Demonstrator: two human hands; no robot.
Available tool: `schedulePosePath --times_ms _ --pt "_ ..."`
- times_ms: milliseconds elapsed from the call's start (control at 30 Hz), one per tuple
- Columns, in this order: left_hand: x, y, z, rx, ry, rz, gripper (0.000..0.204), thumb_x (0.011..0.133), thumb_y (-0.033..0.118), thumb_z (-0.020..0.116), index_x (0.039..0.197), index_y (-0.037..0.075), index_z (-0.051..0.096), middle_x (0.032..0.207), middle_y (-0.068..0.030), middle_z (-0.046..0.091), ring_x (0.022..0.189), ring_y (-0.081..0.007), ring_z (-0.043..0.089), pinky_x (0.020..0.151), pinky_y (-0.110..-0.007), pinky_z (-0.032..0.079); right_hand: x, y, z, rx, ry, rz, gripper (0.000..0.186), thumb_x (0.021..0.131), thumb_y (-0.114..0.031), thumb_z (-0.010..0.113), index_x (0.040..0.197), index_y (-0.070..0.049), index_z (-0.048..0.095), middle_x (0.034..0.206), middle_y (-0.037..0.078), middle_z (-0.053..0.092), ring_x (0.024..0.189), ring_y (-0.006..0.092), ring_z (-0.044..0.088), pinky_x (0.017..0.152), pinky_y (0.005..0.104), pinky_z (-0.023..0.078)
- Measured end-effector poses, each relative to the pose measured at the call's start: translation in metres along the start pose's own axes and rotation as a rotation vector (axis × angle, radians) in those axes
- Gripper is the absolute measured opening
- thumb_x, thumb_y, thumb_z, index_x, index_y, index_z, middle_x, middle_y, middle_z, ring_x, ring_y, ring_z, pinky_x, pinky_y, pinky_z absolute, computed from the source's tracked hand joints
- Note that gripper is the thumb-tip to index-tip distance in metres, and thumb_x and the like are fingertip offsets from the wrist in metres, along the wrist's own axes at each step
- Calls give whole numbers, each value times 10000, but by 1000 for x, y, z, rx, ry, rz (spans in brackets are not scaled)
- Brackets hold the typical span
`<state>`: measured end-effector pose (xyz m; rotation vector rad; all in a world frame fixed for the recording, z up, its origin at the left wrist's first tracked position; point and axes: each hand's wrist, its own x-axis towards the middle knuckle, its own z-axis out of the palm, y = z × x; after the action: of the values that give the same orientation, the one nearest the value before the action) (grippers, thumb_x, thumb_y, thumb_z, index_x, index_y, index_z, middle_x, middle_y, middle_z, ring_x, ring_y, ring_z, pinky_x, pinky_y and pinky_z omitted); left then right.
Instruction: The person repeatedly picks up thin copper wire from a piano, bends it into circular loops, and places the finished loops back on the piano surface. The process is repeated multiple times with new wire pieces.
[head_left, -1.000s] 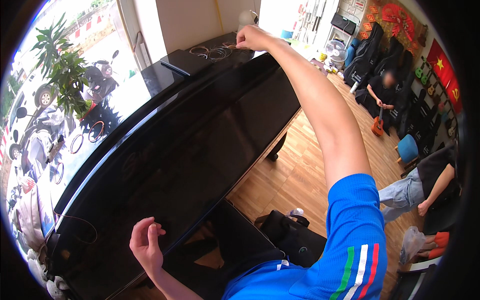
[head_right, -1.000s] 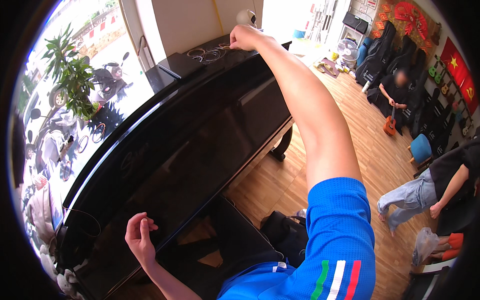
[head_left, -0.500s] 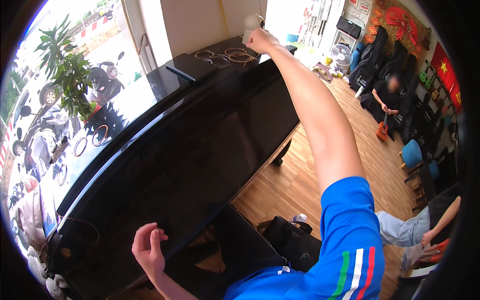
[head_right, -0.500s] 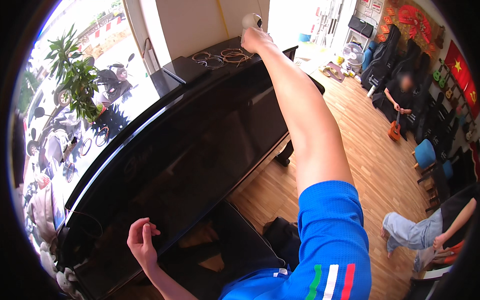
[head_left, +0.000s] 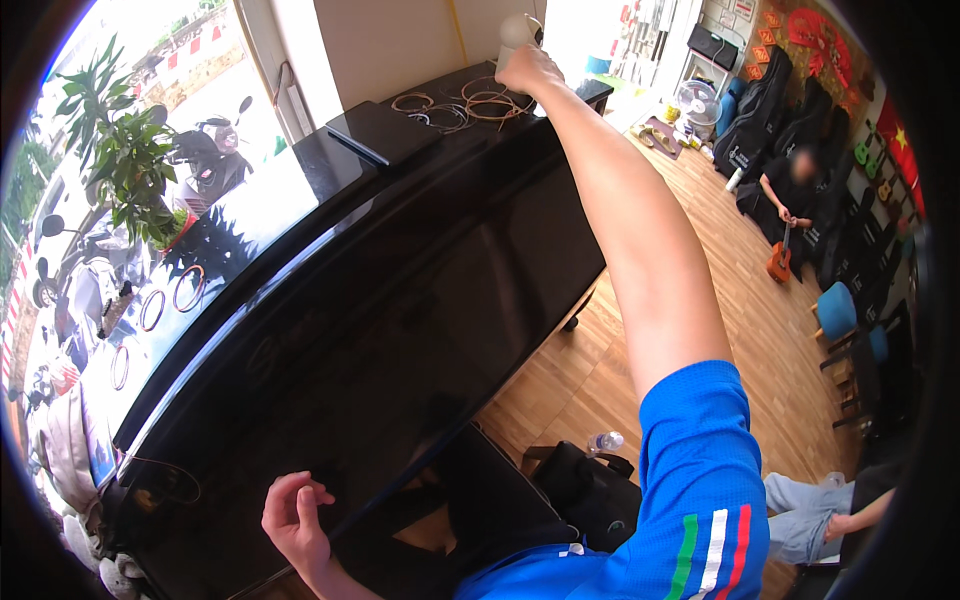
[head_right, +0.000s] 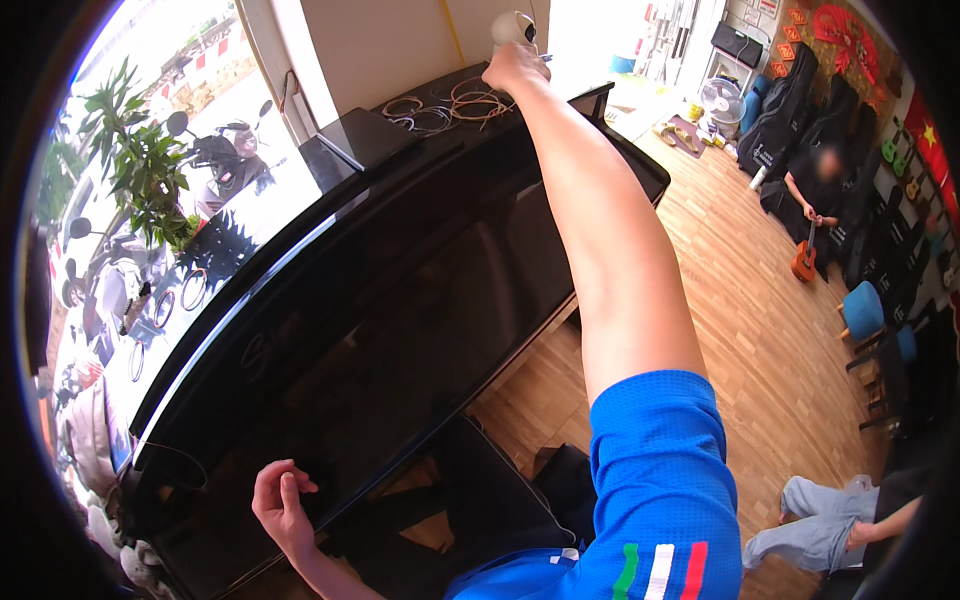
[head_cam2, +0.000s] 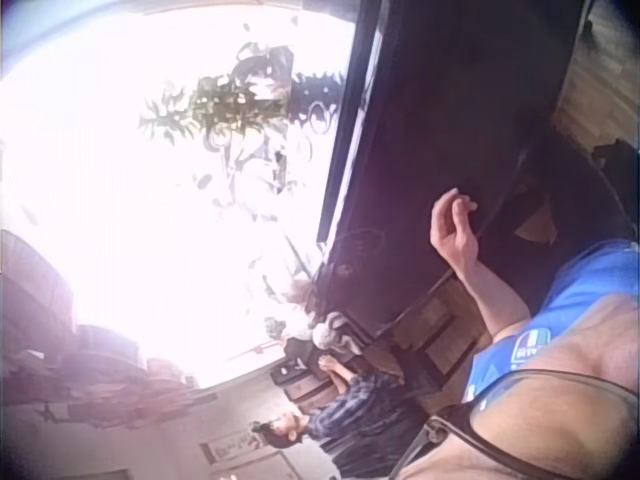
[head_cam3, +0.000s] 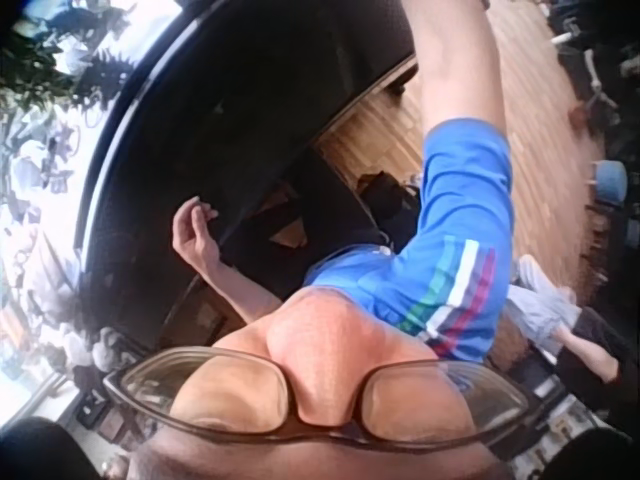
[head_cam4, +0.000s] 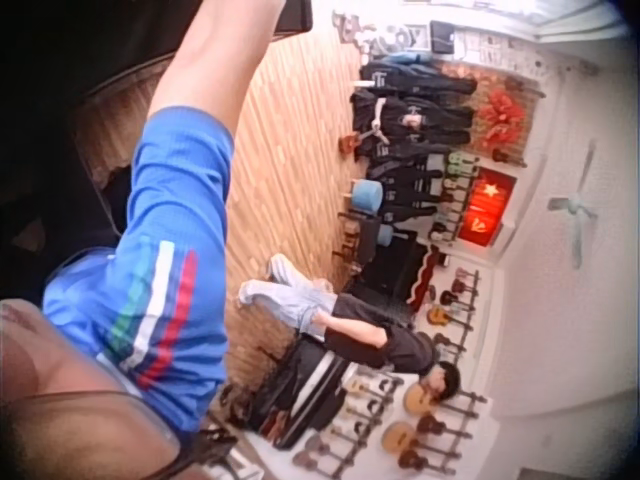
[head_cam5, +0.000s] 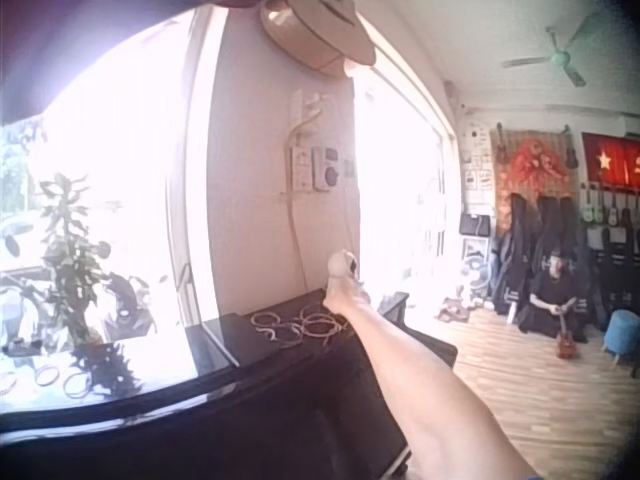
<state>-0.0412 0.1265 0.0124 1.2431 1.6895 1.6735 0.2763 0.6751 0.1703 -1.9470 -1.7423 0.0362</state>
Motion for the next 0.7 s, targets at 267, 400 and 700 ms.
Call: schedulePosePath --times_ms 267,400,700 --pt "0 5 -1 -71 -26 -45 118 949 48 606 1016 -41 644 889 -83 603 735 -126 617 626 -246 545 13 26 -4 5 -75 -116 610 759 -340 792 1289 -104 599 1265 133 636 1175 304 609 973 431 499" --pt "-1 6 -2 -69 -27 -41 113 949 37 602 1020 -39 646 893 -81 602 729 -124 621 625 -243 544 -17 15 -27 1 -254 -343 357 771 -290 794 1072 -107 734 1102 113 713 1065 275 664 930 391 511" --pt "1 6 0 -67 -41 -26 115 949 50 615 1026 -26 653 862 -72 607 716 -120 631 626 -237 539 -20 20 -12 -35 -81 -401 262 831 -299 754 925 -55 760 876 141 728 826 262 693 799 376 534"
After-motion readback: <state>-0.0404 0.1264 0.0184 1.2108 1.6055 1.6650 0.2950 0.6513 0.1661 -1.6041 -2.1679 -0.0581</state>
